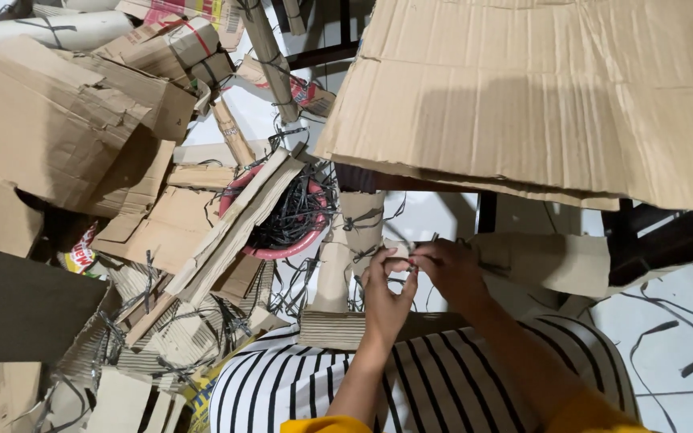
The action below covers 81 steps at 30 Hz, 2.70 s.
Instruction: Wrapping wooden chair legs with protective cardboard and securing the cardboard with twisted wire.
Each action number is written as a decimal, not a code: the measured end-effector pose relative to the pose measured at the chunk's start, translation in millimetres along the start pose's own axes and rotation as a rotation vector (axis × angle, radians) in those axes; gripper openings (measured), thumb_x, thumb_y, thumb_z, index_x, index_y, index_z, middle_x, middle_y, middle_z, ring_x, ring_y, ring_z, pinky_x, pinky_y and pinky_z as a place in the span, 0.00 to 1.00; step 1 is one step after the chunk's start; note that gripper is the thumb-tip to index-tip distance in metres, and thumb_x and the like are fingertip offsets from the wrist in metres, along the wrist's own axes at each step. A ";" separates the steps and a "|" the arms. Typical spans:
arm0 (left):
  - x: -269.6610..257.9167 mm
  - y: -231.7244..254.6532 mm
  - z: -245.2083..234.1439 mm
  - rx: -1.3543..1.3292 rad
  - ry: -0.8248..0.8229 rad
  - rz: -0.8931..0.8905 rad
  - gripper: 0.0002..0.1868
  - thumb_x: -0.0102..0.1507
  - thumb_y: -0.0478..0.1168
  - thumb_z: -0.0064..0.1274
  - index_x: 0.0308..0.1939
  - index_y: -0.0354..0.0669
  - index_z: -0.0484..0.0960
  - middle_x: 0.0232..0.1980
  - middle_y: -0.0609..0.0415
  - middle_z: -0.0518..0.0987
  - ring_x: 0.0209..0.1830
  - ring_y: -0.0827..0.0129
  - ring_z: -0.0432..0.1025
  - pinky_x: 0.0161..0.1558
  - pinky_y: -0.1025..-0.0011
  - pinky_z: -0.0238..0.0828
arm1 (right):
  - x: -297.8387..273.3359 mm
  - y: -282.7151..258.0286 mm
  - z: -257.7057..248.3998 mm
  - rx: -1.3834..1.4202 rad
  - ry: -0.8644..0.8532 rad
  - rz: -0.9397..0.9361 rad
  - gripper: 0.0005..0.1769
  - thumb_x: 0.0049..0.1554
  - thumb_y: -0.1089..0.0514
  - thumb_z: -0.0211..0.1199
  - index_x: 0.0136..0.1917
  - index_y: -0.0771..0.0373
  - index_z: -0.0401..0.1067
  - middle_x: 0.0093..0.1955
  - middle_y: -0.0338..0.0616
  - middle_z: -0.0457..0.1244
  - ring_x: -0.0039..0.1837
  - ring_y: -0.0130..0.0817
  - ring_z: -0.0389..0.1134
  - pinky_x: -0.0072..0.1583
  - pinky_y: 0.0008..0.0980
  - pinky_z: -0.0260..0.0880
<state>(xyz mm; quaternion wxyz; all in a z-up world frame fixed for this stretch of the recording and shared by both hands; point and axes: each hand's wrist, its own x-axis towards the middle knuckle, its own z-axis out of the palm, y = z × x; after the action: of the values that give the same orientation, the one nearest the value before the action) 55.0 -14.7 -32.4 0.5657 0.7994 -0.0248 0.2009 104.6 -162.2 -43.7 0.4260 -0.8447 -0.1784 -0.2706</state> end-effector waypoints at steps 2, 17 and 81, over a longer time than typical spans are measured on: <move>-3.1 -7.6 1.2 0.019 0.003 0.014 0.28 0.58 0.36 0.65 0.60 0.48 0.71 0.39 0.57 0.86 0.48 0.61 0.78 0.67 0.61 0.55 | -6.0 16.4 5.4 -0.213 -0.039 -0.155 0.03 0.59 0.45 0.67 0.43 0.40 0.77 0.33 0.24 0.65 0.34 0.30 0.67 0.45 0.33 0.68; 8.1 -13.8 -9.4 0.158 0.132 0.346 0.11 0.58 0.37 0.65 0.40 0.49 0.78 0.35 0.63 0.83 0.38 0.66 0.79 0.53 0.64 0.70 | 20.0 -3.4 -16.8 -0.090 -0.608 0.091 0.11 0.61 0.52 0.53 0.40 0.51 0.74 0.40 0.39 0.63 0.41 0.47 0.69 0.47 0.43 0.71; -11.1 -2.5 -23.2 -0.529 -0.038 -0.494 0.15 0.63 0.33 0.39 0.21 0.42 0.73 0.30 0.49 0.78 0.32 0.67 0.68 0.40 0.74 0.71 | 6.7 -26.6 -6.3 0.012 -0.308 0.710 0.16 0.57 0.61 0.67 0.59 0.60 0.78 0.42 0.46 0.70 0.36 0.30 0.72 0.37 0.29 0.74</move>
<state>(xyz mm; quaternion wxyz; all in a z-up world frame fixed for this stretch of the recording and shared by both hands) 38.8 5.3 -32.0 0.7838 0.6110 0.1074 0.0297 93.8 -151.5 -20.0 0.4662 -0.8822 0.0620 0.0248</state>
